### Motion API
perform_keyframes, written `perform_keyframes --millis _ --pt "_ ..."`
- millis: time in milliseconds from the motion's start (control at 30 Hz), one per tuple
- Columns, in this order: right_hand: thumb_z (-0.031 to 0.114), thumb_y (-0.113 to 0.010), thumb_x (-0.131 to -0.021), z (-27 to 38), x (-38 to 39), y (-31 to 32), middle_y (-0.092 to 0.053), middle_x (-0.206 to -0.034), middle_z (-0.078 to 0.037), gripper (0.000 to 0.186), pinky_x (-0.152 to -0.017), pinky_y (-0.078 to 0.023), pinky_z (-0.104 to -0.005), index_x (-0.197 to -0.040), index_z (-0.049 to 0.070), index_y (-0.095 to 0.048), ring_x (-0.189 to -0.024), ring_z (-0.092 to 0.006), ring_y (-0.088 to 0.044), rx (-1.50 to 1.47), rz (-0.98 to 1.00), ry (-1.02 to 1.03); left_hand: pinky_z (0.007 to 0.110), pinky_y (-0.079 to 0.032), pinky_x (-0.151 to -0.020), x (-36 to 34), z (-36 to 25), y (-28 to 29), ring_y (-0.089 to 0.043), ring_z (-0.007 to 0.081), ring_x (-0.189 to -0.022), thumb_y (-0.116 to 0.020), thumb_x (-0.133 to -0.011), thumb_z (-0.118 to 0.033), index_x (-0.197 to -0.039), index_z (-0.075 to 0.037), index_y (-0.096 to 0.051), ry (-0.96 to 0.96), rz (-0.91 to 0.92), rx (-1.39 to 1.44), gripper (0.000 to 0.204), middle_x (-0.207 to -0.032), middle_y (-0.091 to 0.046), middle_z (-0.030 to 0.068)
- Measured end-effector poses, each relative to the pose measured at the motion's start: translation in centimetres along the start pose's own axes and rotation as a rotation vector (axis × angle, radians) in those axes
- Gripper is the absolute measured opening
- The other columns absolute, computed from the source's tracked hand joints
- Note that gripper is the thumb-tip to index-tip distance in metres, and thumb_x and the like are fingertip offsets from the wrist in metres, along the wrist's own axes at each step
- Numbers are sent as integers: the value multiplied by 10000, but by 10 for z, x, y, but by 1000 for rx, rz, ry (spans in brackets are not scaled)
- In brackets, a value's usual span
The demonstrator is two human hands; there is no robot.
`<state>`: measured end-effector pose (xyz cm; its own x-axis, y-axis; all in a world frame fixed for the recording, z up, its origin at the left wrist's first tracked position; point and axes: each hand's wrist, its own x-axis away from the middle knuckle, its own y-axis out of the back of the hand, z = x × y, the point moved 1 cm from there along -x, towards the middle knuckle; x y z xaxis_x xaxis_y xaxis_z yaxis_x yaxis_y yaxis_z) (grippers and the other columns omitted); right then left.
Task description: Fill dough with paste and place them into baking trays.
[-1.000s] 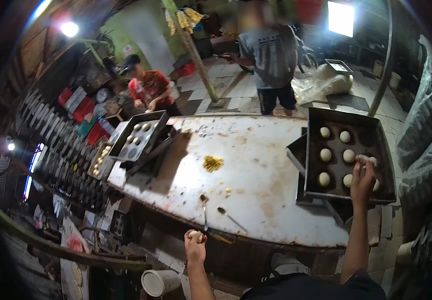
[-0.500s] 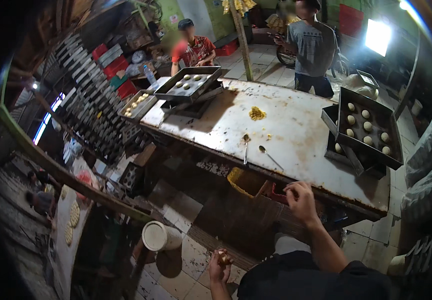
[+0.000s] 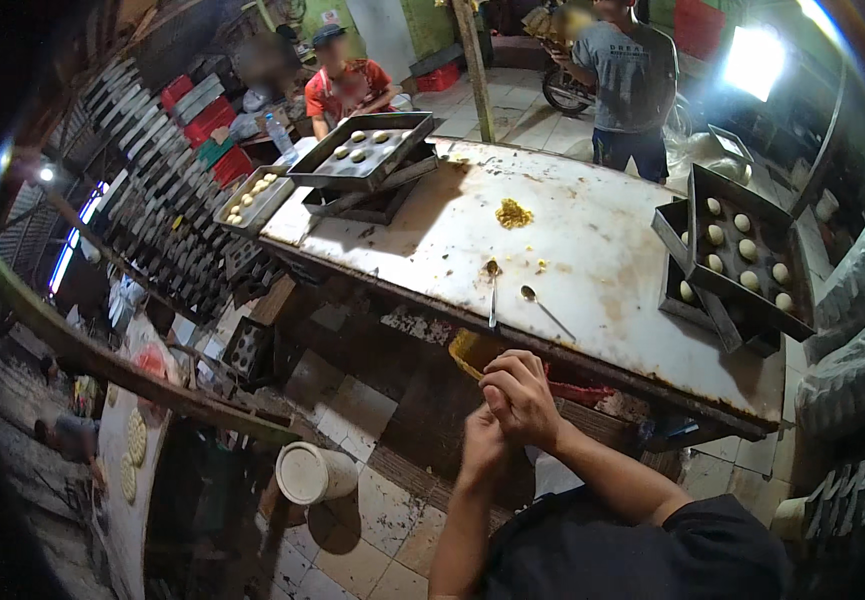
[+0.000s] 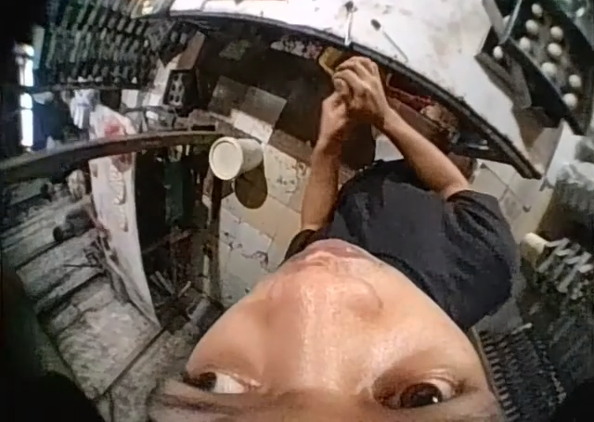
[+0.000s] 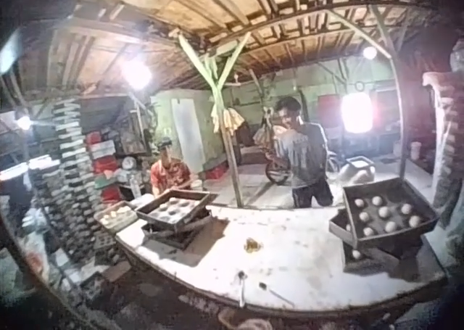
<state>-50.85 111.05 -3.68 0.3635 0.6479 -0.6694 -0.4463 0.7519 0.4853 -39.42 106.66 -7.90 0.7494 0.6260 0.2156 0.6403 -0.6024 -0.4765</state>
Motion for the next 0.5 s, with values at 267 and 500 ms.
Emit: perform_keyframes --millis 267,500 --pt "126 -678 -865 -169 -57 -31 -642 -875 -124 110 -805 -506 -445 -943 47 -672 -871 -341 -631 -96 142 91 314 -554 -891 -119 -39 22 -690 201 -993 -531 -1031 -50 -1187 43 -653 244 -189 86 219 -1099 -701 109" --pt "182 -721 -887 -444 -177 -60 -602 -1261 -234 423 -1000 -494 -456 -1234 -22 -592 -1170 -404 -556 344 19 -398 392 -442 -1130 -166 -70 65 -589 281 -1267 -546 -983 -12 -1356 100 -524 -23 -324 91 390 -1371 -594 207"
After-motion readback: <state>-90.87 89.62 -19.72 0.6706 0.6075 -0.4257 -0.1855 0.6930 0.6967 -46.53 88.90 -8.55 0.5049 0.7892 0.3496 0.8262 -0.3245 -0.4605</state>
